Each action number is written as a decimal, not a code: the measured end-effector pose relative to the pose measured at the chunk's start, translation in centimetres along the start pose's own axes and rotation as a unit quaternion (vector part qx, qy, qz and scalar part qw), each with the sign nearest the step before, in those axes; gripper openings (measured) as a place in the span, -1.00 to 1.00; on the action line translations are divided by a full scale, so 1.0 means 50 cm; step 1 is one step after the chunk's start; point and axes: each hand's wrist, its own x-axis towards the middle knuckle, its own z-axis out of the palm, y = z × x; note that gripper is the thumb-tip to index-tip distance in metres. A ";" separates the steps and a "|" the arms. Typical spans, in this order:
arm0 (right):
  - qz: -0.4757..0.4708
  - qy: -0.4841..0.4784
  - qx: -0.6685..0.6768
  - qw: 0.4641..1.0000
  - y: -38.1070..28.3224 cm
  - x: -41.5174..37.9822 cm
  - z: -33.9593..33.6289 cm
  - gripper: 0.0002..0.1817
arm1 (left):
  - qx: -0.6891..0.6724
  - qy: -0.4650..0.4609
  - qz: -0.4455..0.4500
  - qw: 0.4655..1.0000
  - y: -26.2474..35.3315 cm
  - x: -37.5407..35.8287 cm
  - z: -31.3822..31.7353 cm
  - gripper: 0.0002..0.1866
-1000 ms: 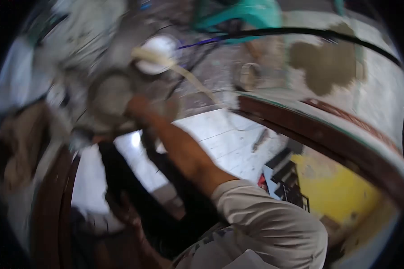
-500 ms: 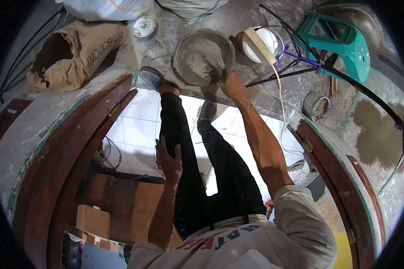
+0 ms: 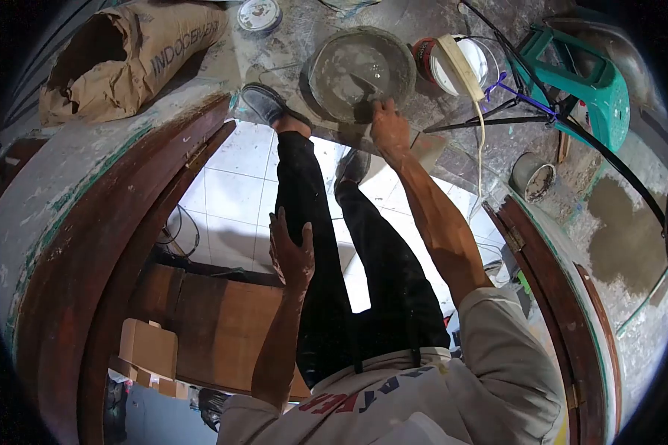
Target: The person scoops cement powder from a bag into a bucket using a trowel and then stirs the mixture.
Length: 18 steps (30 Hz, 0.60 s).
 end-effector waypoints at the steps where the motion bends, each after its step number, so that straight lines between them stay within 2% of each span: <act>1: -0.005 0.002 0.002 1.000 -0.006 -0.019 -0.013 -0.70 | -0.008 -0.001 -0.002 1.000 0.000 0.000 -0.001 -0.19; 6: -0.023 -0.003 -0.037 0.999 -0.040 -0.059 -0.044 -0.72 | -0.006 0.001 -0.004 1.000 -0.010 0.000 0.004 -0.20; 9: -0.026 -0.052 -0.055 0.997 -0.009 -0.002 0.021 -0.71 | -0.010 0.004 -0.002 1.000 -0.017 0.001 0.007 -0.20; 12: -0.006 -0.023 -0.071 0.997 0.023 0.044 0.016 -0.68 | -0.021 0.007 -0.003 1.000 -0.012 0.001 0.004 -0.20; 14: 0.000 -0.044 -0.090 0.995 0.045 0.061 0.001 -0.63 | -0.025 0.005 -0.010 1.000 -0.024 -0.005 0.004 -0.20; 16: -0.004 0.000 -0.077 0.997 0.052 0.074 -0.031 -0.64 | -0.031 0.010 -0.004 0.999 -0.031 0.001 0.012 -0.21; 18: -0.002 -0.009 -0.124 0.992 0.044 0.086 -0.061 -0.63 | -0.039 0.014 -0.002 0.999 -0.029 0.003 0.005 -0.22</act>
